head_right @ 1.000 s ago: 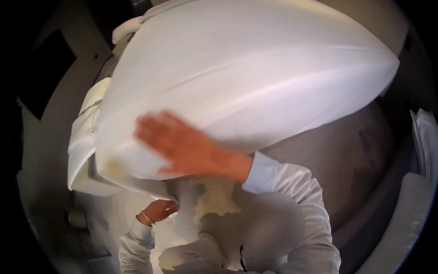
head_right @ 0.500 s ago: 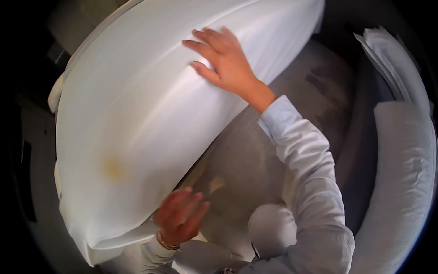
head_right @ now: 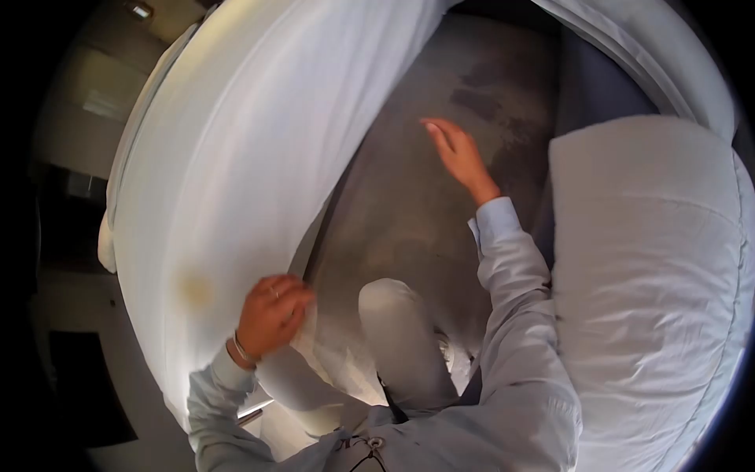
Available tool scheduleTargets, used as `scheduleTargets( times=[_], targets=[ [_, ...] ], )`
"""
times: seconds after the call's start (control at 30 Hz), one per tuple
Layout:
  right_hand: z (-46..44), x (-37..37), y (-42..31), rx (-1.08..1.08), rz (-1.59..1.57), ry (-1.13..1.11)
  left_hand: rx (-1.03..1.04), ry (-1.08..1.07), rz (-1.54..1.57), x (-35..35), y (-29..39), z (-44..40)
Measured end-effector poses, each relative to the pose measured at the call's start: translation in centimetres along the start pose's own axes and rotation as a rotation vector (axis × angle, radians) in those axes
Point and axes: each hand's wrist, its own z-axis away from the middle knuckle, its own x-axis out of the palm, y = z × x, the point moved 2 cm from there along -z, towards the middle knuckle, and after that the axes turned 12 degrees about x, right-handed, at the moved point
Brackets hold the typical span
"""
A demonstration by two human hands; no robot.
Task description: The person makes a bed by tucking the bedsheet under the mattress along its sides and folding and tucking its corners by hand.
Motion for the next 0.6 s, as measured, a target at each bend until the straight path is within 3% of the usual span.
scheduleTargets(
  times=[0.03, 0.07, 0.13, 0.2, 0.27, 0.47, 0.6],
  targets=[
    [0.6, -1.9, 2.1, 0.157, -0.144, -0.029, 0.018, -0.026, -0.01, 1.0, -1.3, -2.3],
    [0.6, -3.4, 5.0, 0.179, -0.144, -0.029, 0.064, -0.031, -0.058, 2.2, -2.1, -5.3],
    [1.8, -4.7, 10.1, 0.348, -0.443, 0.065, 0.168, -0.058, -0.186, 4.4, -2.7, -9.1],
    [2.4, -5.1, 8.2, 0.383, -0.44, 0.07, 0.207, -0.1, -0.24, 5.8, -2.9, -10.2],
    [2.6, -5.1, 5.9, 0.385, -0.451, 0.052, 0.181, -0.038, -0.041, 6.9, -2.8, -10.2],
    [1.9, -5.0, 4.2, 0.418, -0.365, -0.017, -0.131, 0.138, 0.435, 7.6, -7.2, -10.5],
    [2.8, -2.6, 5.5, 0.46, -0.372, -0.199, -0.343, 0.141, 0.689, 13.4, -9.7, -6.5]
  ],
)
